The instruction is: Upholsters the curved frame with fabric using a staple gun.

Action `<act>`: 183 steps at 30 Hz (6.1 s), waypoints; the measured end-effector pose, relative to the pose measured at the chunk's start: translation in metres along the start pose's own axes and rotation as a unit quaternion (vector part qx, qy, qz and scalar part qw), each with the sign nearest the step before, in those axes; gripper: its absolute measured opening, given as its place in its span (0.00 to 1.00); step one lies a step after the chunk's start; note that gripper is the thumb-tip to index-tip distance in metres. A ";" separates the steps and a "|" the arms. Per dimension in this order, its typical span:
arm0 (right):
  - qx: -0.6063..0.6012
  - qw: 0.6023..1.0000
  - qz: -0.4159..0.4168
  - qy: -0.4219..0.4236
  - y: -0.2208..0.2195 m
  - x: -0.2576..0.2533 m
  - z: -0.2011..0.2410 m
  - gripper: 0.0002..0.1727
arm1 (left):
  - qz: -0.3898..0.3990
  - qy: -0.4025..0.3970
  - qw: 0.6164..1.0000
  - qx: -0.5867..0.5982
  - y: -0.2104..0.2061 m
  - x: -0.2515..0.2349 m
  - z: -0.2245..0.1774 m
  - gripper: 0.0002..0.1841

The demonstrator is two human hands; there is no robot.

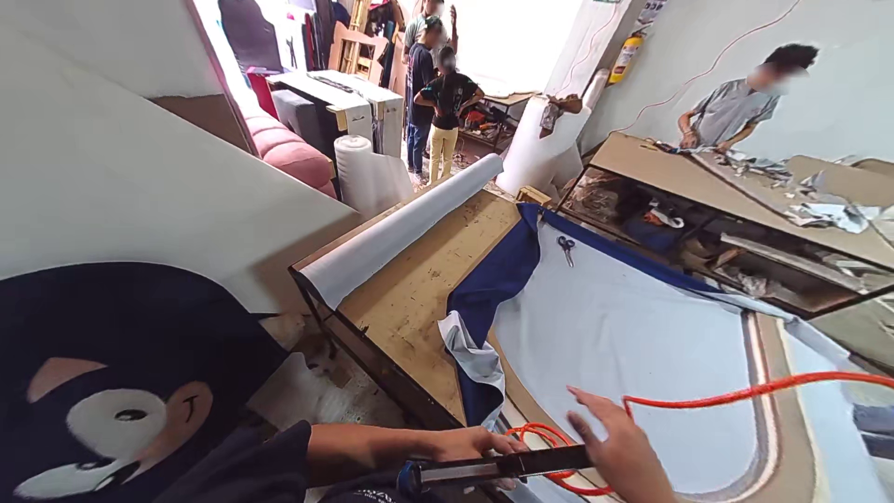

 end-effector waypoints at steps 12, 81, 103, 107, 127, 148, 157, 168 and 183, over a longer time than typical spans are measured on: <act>-0.395 0.908 0.139 -0.021 -0.112 0.021 0.043 0.54 | -0.041 0.138 0.988 0.061 0.022 0.004 0.033 0.17; 0.277 0.845 -0.252 -0.383 -0.161 -0.135 -0.337 0.35 | -0.304 0.219 0.752 -0.543 0.500 -0.408 0.314 0.23; 0.123 0.992 -0.002 -0.020 -0.110 -0.626 -0.215 0.20 | -0.221 0.076 0.768 -0.596 0.499 -0.391 0.339 0.21; 0.168 0.985 0.034 -0.008 -0.144 -0.686 -0.215 0.22 | -0.246 0.078 0.776 -0.575 0.496 -0.392 0.344 0.20; 0.127 0.978 -0.080 -0.146 -0.097 -0.560 -0.195 0.24 | -0.279 0.094 0.788 -0.541 0.494 -0.393 0.340 0.17; 0.184 0.922 -0.219 -0.262 -0.190 -0.265 -0.298 0.36 | -0.179 0.376 0.718 -0.557 0.335 -0.255 0.220 0.38; 0.130 0.931 -0.216 -0.262 -0.189 -0.263 -0.307 0.36 | -0.309 0.381 0.607 -0.625 0.334 -0.235 0.200 0.10; 0.108 0.936 -0.201 -0.270 -0.188 -0.262 -0.305 0.35 | -0.286 0.377 0.581 -0.662 0.306 -0.225 0.211 0.40; 0.082 0.941 -0.188 -0.270 -0.185 -0.262 -0.306 0.35 | -0.557 0.369 0.588 -0.456 0.416 -0.269 0.167 0.28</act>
Point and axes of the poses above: each hand's wrist, its own x-axis away from the middle knuckle, its own y-axis out of the back of the hand, z = x × y, the point moved 1 cm from there along -x, towards the middle knuckle, and after that the axes turned 10 degrees about -y, right-handed, at the moved point
